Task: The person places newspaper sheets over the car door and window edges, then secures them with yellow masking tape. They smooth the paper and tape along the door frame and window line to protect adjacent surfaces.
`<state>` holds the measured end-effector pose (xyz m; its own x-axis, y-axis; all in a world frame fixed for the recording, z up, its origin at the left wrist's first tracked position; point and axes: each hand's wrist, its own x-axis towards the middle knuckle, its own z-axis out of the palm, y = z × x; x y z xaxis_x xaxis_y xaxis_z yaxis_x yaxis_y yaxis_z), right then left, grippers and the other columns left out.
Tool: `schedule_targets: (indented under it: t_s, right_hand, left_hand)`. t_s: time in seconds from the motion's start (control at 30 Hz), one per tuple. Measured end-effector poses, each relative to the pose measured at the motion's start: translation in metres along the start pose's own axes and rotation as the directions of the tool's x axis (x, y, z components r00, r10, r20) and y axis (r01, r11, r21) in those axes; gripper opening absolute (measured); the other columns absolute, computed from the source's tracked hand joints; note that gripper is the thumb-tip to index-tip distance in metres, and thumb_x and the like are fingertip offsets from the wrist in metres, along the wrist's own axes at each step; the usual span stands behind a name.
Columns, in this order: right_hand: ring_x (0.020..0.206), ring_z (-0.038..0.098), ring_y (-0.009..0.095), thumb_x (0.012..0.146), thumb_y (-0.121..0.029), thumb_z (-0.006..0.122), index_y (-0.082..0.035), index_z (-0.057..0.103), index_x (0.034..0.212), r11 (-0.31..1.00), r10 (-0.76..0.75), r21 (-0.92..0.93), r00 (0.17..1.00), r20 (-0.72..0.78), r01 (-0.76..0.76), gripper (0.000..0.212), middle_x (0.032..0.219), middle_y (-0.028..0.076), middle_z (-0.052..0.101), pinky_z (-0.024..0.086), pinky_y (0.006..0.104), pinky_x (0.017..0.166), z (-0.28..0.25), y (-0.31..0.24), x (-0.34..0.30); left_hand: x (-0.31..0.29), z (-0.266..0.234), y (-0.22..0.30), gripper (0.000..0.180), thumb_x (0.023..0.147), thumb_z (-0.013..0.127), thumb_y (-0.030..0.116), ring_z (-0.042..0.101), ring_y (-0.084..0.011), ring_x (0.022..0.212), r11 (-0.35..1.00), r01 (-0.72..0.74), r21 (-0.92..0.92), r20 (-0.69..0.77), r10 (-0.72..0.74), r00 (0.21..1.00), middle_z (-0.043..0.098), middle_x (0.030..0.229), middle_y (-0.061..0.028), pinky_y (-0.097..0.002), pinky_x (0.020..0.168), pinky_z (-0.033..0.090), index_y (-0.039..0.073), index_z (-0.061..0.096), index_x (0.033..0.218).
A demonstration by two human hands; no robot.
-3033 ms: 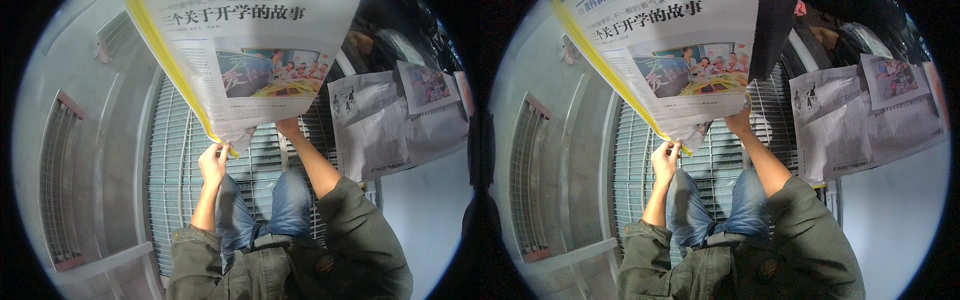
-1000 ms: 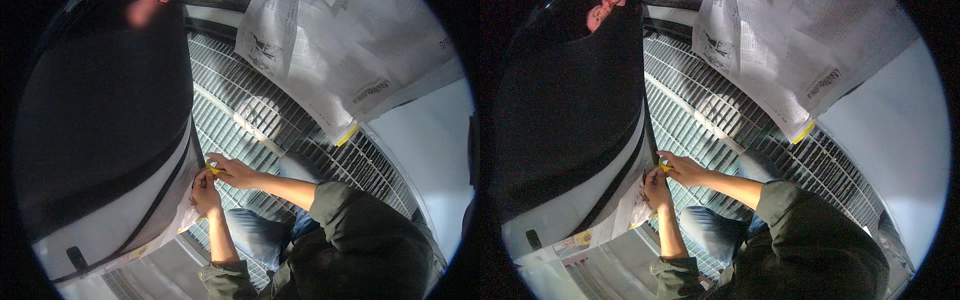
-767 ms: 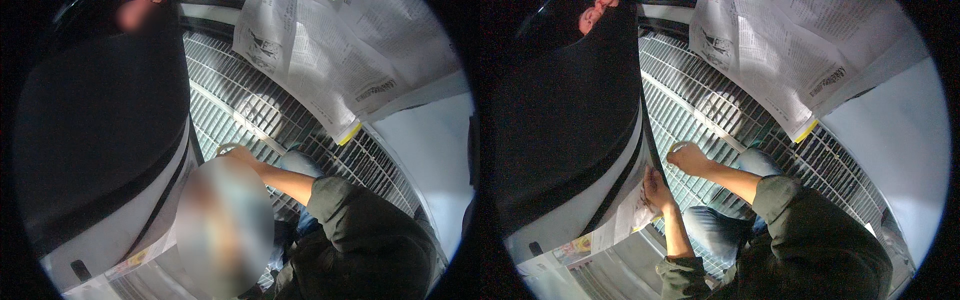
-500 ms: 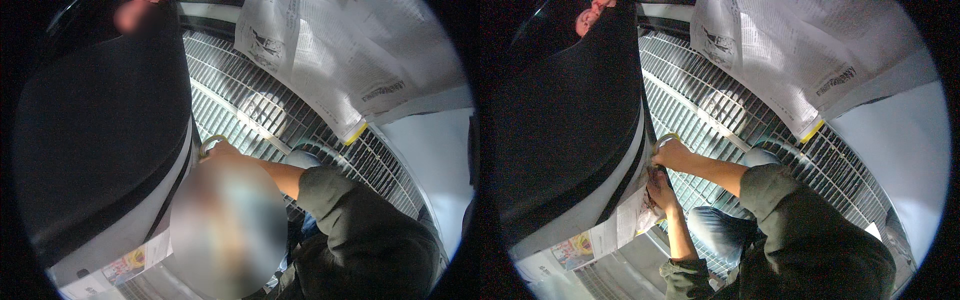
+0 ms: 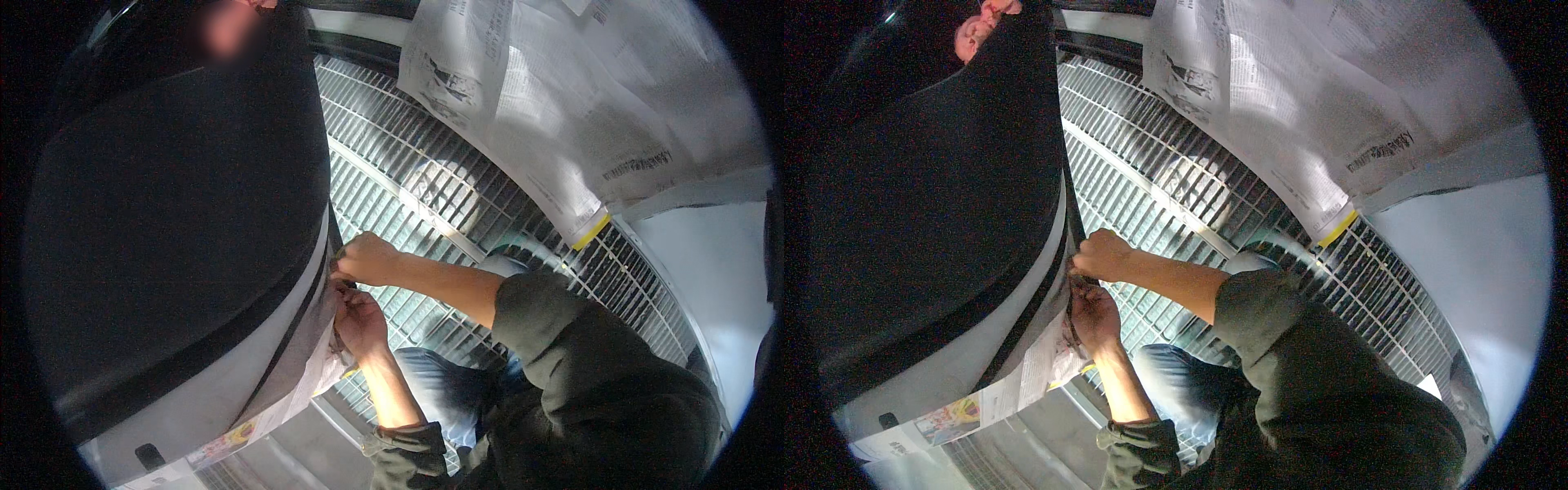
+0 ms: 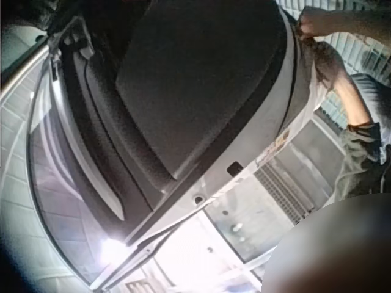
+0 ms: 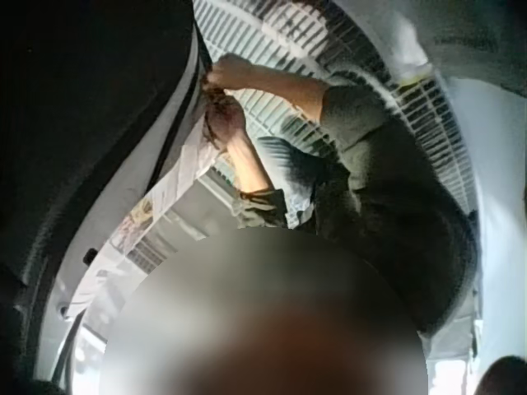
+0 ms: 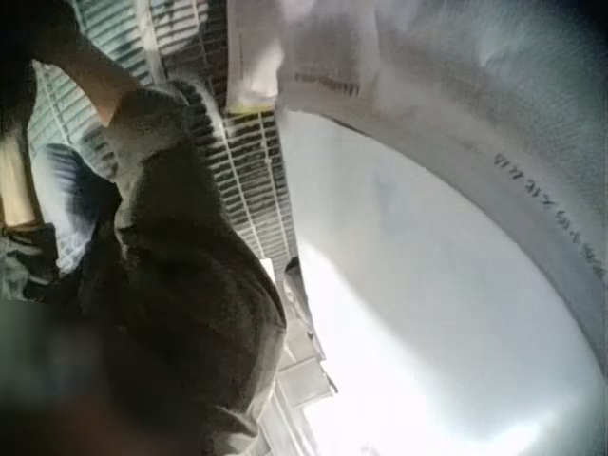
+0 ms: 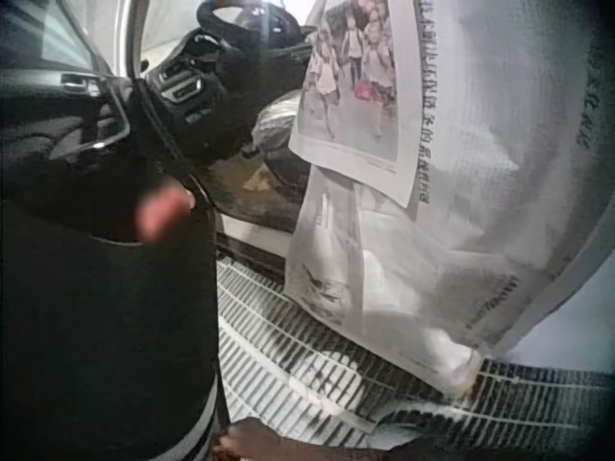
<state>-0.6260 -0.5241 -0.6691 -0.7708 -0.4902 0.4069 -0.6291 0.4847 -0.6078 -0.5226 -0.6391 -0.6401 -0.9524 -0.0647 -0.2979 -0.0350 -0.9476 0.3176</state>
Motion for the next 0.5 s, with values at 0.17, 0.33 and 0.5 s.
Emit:
schedule_targets:
  t_s: [0.17, 0.33, 0.5]
  right_hand:
    - [0.069, 0.071, 0.034, 0.088, -0.027, 0.063, -0.008, 0.069, 0.082, 0.995, -0.084, -0.050, 0.996, 0.023, 0.085, 0.021, 0.068, 0.013, 0.068, 0.056, 0.0488, 0.062, -0.008, 0.008, -0.006]
    - [0.070, 0.072, 0.033, 0.085, -0.026, 0.066, -0.008, 0.072, 0.082, 0.991, 0.012, -0.134, 1.000, 0.017, -0.009, 0.019, 0.073, 0.013, 0.070, 0.057, 0.0477, 0.063, -0.001, -0.007, -0.003]
    - [0.075, 0.073, 0.036, 0.084, -0.025, 0.066, -0.004, 0.072, 0.074, 0.914, 0.376, 0.143, 0.925, 0.044, -0.379, 0.023, 0.075, 0.018, 0.072, 0.058, 0.0489, 0.073, 0.003, -0.024, 0.002]
  left_hand:
    - [0.006, -0.011, 0.006, 0.028, 0.101, 0.045, 0.009, 0.063, -0.0179, 0.088, 0.990, 0.004, -0.142, -0.052, -0.011, 0.999, 0.069, 0.110, -0.0141, -0.0290, 0.073, 0.050, -0.004, 0.058, 0.123]
    - [-0.003, 0.025, -0.010, 0.024, 0.100, 0.044, 0.007, 0.059, -0.0170, 0.078, 0.984, -0.089, -0.156, -0.092, 0.075, 0.993, 0.065, 0.096, -0.0112, -0.0282, 0.071, 0.049, -0.005, 0.056, 0.117]
    - [-0.004, 0.005, -0.002, 0.022, 0.101, 0.044, 0.007, 0.059, -0.0172, 0.078, 0.966, -0.077, -0.247, -0.091, 0.056, 0.994, 0.064, 0.094, -0.0109, -0.0292, 0.073, 0.051, -0.004, 0.056, 0.116]
